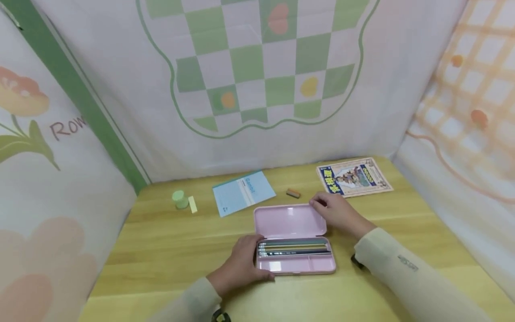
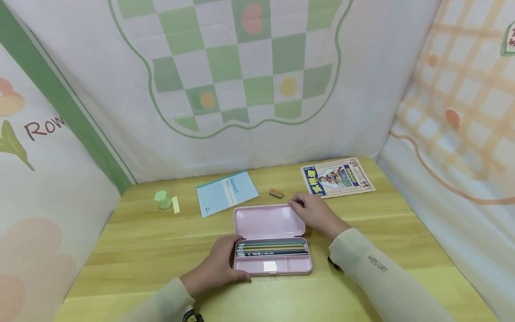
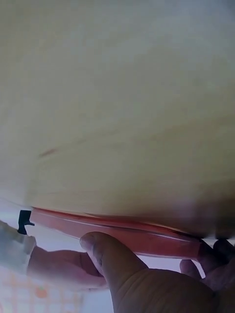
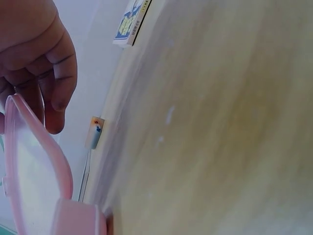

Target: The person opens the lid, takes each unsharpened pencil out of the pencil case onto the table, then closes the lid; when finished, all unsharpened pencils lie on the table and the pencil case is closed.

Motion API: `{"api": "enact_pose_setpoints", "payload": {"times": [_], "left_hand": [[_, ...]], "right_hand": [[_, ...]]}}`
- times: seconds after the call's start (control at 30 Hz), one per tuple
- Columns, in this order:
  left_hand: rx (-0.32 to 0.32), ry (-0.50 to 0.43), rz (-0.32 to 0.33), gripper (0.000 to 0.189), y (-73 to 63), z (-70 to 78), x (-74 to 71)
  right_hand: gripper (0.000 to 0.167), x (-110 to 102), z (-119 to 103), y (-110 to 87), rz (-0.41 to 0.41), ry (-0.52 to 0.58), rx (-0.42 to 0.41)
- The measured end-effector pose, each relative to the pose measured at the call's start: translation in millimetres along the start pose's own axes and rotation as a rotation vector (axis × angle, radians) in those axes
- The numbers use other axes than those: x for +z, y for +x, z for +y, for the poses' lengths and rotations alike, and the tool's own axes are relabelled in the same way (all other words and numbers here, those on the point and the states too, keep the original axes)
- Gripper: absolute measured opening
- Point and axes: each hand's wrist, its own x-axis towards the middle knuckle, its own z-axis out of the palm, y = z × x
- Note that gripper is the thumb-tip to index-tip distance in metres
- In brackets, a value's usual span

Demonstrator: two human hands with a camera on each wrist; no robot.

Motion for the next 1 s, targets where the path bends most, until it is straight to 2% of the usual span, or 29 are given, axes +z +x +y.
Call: {"api": "enact_pose_setpoints", "payload": {"times": [0.1, 0.2, 0.33, 0.4, 0.47, 0.53, 0.6, 0.77, 0.87, 1.0], "left_hand": [[-0.016, 0.006, 0.005, 0.114, 0.0, 1.8, -1.4], [-0.034, 0.004, 0.016, 0.115, -1.2, 2.9, -1.9], [-0.050, -0.021, 0.035, 0.117, -2.9, 3.5, -0.1], [-0.058, -0.044, 0.050, 0.118, -3.5, 3.7, 1.2], [-0.067, -0.068, 0.066, 0.118, -3.9, 3.8, 2.0], [-0.077, -0.087, 0.078, 0.118, -4.0, 3.8, 1.9], [-0.085, -0.100, 0.080, 0.118, -3.9, 4.4, 0.7], [-0.089, -0.113, 0.079, 0.118, -2.8, 5.9, -1.4], [-0.088, -0.106, 0.080, 0.117, -2.9, 5.6, 0.3], [-0.095, -0.105, 0.076, 0.117, -4.5, 5.2, 3.2]], "right_hand": [[0.024, -2.5, -4.4, -2.3, 0.003, -0.002, -0.015], [0.034, -5.6, -10.8, -9.5, 0.029, -0.001, -0.039], [0.043, -12.3, -23.3, -31.5, 0.193, 0.022, -0.141], [0.035, -14.7, -31.6, -46.1, 0.290, 0.024, -0.224], [0.025, -14.5, -40.2, -59.3, 0.326, 0.041, -0.312], [0.019, -11.6, -47.6, -70.4, 0.288, 0.049, -0.368], [0.019, -6.3, -52.2, -78.1, 0.195, 0.085, -0.387], [0.009, 9.0, -52.7, -82.5, -0.069, 0.151, -0.305], [0.005, 16.3, -48.5, -79.0, -0.150, 0.077, -0.271], [0.009, 22.5, -44.0, -74.2, -0.199, -0.044, -0.255]]}}
